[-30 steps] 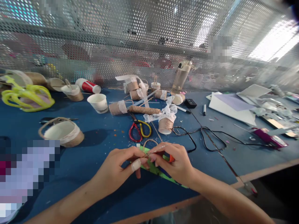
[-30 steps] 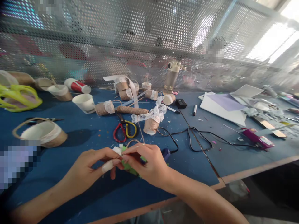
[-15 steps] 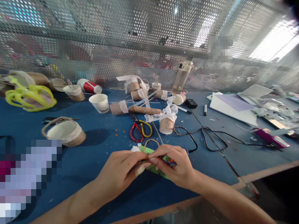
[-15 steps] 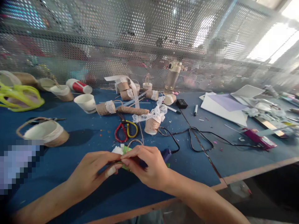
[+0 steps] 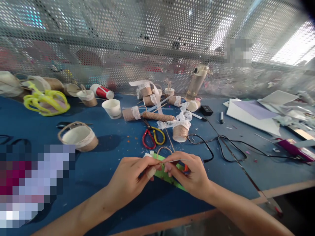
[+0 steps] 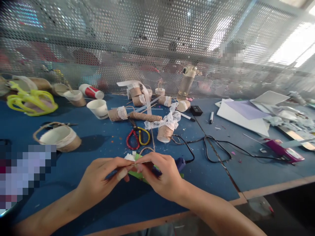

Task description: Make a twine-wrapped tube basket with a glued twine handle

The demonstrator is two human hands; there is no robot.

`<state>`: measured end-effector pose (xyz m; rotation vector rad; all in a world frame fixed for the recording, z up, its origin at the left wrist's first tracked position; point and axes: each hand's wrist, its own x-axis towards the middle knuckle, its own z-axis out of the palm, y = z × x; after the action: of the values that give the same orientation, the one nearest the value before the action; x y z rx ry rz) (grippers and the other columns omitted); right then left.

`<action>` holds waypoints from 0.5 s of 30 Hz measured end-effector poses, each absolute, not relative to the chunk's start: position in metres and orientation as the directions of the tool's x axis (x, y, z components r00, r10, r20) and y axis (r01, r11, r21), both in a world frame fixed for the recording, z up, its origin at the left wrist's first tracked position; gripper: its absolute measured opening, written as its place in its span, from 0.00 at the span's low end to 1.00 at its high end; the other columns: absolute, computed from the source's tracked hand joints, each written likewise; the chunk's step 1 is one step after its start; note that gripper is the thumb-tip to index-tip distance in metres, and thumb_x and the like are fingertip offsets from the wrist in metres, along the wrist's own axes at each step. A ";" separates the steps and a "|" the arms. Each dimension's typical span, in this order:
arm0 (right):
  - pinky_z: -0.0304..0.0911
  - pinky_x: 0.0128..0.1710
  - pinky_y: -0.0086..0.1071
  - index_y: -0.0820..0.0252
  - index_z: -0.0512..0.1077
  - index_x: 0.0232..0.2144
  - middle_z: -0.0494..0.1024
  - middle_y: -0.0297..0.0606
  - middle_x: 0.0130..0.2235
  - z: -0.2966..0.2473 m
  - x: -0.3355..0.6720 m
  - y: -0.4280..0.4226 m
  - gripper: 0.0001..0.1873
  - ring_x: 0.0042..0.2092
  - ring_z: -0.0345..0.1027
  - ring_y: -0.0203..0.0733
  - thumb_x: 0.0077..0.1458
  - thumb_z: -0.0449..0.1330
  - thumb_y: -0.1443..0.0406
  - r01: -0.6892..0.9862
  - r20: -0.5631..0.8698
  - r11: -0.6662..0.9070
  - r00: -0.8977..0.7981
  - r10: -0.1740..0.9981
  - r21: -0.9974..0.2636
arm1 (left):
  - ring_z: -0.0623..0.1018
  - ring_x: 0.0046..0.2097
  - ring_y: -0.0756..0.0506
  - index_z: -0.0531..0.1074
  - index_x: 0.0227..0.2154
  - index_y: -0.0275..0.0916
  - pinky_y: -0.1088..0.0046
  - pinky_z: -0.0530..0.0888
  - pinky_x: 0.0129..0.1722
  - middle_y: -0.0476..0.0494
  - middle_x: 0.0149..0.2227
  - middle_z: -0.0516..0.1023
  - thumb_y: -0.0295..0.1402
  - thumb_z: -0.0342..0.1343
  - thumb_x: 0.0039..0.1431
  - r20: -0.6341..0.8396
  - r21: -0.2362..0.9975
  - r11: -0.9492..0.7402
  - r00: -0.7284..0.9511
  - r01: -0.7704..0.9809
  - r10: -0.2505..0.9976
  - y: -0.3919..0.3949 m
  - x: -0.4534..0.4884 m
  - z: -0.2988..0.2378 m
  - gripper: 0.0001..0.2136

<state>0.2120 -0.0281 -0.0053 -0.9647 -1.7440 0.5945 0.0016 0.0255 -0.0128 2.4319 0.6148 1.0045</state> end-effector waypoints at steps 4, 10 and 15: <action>0.71 0.28 0.24 0.61 0.77 0.39 0.83 0.37 0.33 -0.007 0.209 -0.029 0.05 0.28 0.75 0.34 0.58 0.64 0.71 0.350 0.561 0.573 -0.148 0.815 -0.741 | 0.82 0.27 0.53 0.73 0.43 0.40 0.80 0.73 0.31 0.55 0.27 0.82 0.33 0.52 0.71 0.603 0.472 -0.835 0.588 0.282 0.539 0.020 0.002 -0.010 0.06; 0.71 0.29 0.26 0.58 0.77 0.37 0.83 0.36 0.30 -0.007 0.208 -0.026 0.05 0.28 0.76 0.35 0.59 0.63 0.71 0.361 0.597 0.599 -0.133 0.791 -0.714 | 0.84 0.30 0.49 0.72 0.42 0.40 0.75 0.75 0.32 0.51 0.34 0.85 0.32 0.49 0.73 0.662 0.313 -0.895 0.603 0.318 0.446 0.017 0.003 -0.009 0.07; 0.70 0.29 0.26 0.60 0.77 0.37 0.83 0.37 0.30 -0.006 0.209 -0.026 0.05 0.28 0.76 0.36 0.58 0.64 0.72 0.376 0.620 0.626 -0.154 0.769 -0.683 | 0.85 0.34 0.48 0.71 0.44 0.39 0.75 0.76 0.36 0.49 0.37 0.86 0.30 0.51 0.71 0.662 0.283 -0.913 0.629 0.293 0.407 0.020 0.001 -0.013 0.05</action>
<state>0.2085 -0.0258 -0.0056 -0.9321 -1.7638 0.4517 0.0009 0.0196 -0.0127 2.6997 0.5839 1.1533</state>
